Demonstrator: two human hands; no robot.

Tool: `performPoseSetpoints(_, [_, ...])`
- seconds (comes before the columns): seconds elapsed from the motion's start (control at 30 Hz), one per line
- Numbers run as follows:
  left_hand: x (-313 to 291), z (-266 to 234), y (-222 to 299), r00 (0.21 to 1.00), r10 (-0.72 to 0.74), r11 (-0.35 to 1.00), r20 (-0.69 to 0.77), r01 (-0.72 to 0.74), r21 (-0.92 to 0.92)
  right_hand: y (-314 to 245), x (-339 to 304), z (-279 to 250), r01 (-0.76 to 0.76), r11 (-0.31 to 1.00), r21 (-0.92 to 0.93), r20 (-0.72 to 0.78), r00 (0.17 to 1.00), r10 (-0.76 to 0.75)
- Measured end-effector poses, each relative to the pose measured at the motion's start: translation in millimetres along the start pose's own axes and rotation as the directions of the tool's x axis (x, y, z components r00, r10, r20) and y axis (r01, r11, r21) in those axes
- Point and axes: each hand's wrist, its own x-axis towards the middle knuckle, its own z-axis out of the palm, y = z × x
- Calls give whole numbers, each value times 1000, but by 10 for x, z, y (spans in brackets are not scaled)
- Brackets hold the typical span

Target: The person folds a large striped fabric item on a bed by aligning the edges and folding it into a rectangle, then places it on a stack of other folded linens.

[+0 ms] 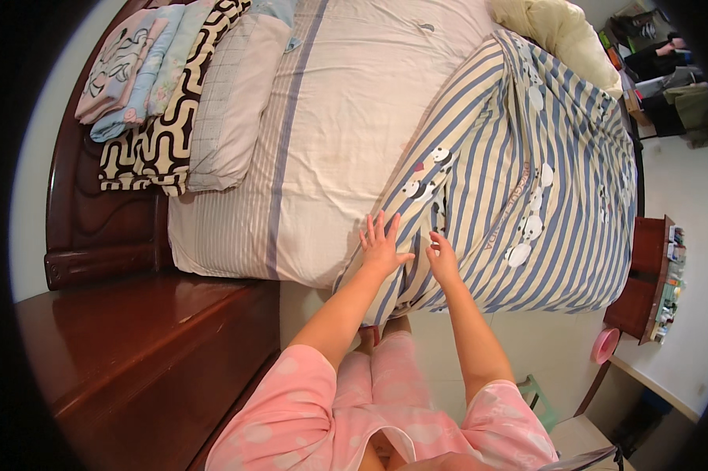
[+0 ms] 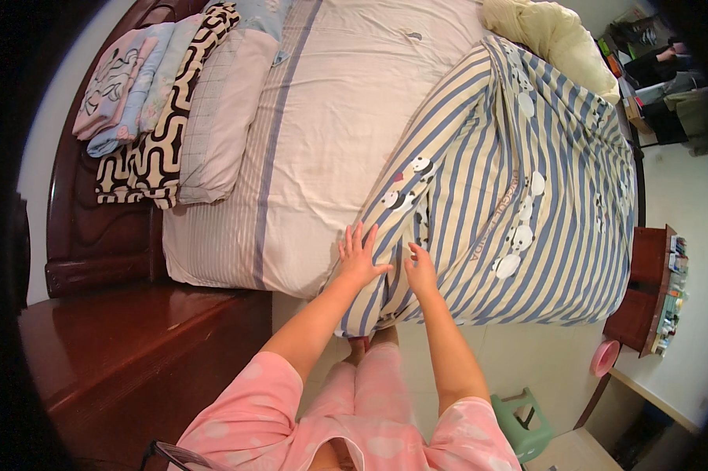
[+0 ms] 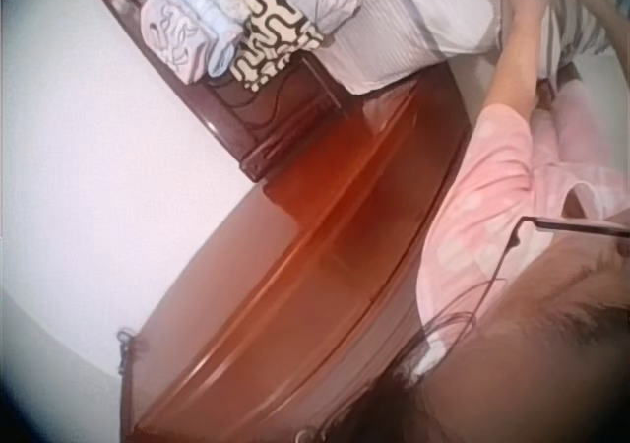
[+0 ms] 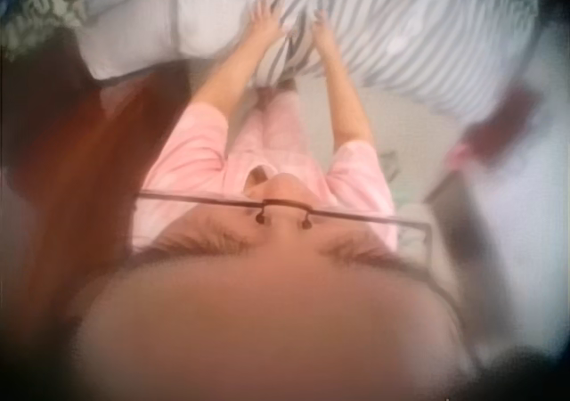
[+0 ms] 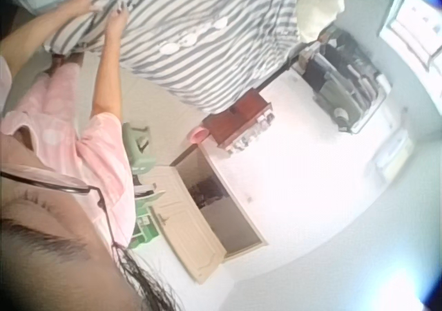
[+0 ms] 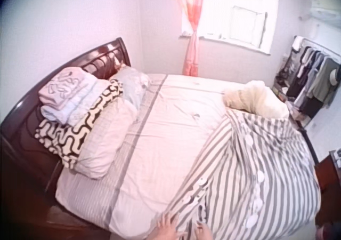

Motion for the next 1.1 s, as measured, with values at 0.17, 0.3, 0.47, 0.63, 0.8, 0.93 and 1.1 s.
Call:
performPoseSetpoints(0.17, [655,54,258,995,-76,997,65,74,25,73,660,-198,-128,973,191,-4,991,131])
performPoseSetpoints(0.3, [973,156,47,990,-129,991,64,131,-33,-289,1370,-478,-261,905,335,-2,961,278])
performPoseSetpoints(0.47, [1209,-60,-304,951,-282,904,125,307,-298,-393,2389,-813,-283,896,342,-82,941,328])
performPoseSetpoints(0.63, [1142,-280,-987,955,-293,753,-55,194,-629,-996,3115,-533,-165,879,448,-42,978,205])
performPoseSetpoints(0.8, [1294,-302,-1130,917,-384,732,110,375,-569,-1347,3534,166,83,980,-183,-27,996,-89])
performPoseSetpoints(0.93, [1695,-519,-1024,957,-231,850,-175,111,-515,-1827,3537,396,4,860,-510,164,982,92])
performPoseSetpoints(1.1, [2324,-883,-133,975,184,979,-126,-194,-69,-1718,3924,454,71,802,-593,221,972,77])
